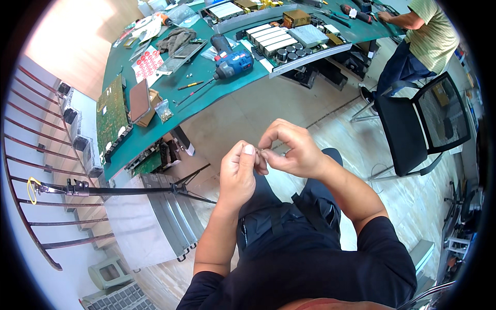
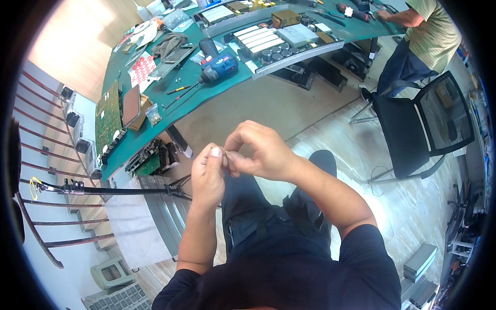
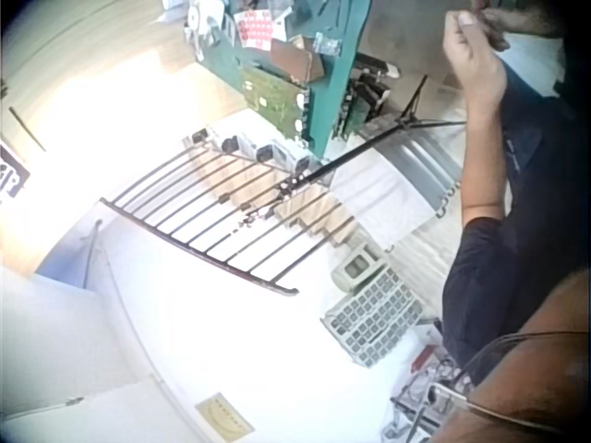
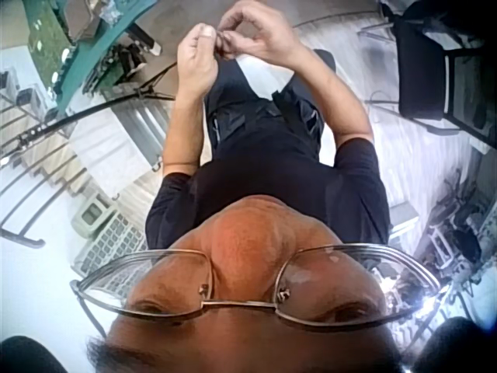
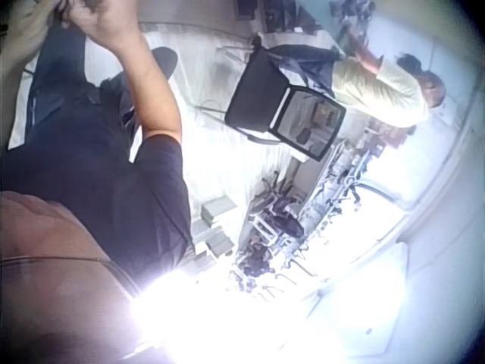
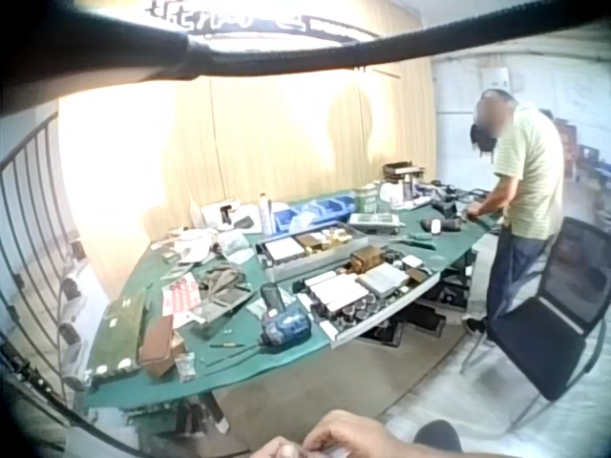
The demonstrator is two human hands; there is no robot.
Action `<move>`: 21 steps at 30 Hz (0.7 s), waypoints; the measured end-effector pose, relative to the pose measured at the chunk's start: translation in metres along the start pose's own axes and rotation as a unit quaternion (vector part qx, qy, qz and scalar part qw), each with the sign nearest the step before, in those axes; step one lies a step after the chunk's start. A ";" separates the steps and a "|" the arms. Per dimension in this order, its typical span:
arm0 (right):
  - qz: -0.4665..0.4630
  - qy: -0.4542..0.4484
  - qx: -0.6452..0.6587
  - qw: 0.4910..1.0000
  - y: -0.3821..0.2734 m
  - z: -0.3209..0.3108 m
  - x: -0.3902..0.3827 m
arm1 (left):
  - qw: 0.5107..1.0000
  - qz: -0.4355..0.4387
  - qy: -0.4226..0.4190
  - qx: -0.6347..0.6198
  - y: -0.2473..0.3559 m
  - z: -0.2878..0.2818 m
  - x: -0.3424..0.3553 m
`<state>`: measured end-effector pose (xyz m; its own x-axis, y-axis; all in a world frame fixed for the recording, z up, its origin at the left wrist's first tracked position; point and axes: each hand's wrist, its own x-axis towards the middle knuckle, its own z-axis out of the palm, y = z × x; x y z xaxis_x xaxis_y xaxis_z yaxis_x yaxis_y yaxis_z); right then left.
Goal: The person repairs electronic components by using an electric screwdriver to remove screws from a circuit board, handling various small parts and fasteners, and working on an internal assembly of a large device.
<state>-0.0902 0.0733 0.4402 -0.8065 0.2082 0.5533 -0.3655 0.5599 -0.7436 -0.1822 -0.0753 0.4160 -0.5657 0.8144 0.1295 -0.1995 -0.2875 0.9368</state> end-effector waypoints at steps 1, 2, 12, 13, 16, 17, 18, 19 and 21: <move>0.009 0.014 0.008 1.000 0.001 -0.002 0.000 | 1.000 0.005 -0.002 -0.004 0.000 0.001 0.003; 0.027 0.026 0.010 0.999 0.002 -0.005 -0.001 | 1.000 -0.006 0.021 0.000 -0.001 0.001 0.007; 0.239 0.047 0.055 0.968 0.067 -0.044 -0.053 | 0.988 -0.110 0.109 -0.002 -0.002 0.006 0.143; 0.278 0.052 0.082 0.956 0.077 -0.046 -0.063 | 0.988 -0.110 0.108 0.006 0.000 0.008 0.174; 0.366 0.067 0.144 0.917 0.107 -0.052 -0.090 | 0.991 -0.092 0.099 0.019 0.021 0.013 0.295; 0.387 0.088 0.162 0.903 0.117 -0.052 -0.099 | 0.992 -0.065 0.111 0.007 0.024 0.012 0.345; 0.423 0.096 0.178 0.883 0.122 -0.052 -0.107 | 0.994 -0.071 0.087 0.008 0.029 0.004 0.395; 0.462 0.110 0.214 0.854 0.123 -0.056 -0.110 | 0.987 -0.086 0.139 -0.005 0.037 0.013 0.442; 0.514 0.091 0.242 0.818 0.112 -0.068 -0.099 | 0.981 -0.048 0.176 -0.058 0.052 -0.002 0.536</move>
<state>-0.0198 0.1702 0.3279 -0.7375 0.5096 -0.4432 0.2856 -0.3593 -0.8884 -0.4980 0.3453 0.5338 -0.7771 0.6218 -0.0977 -0.3444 -0.2901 0.8929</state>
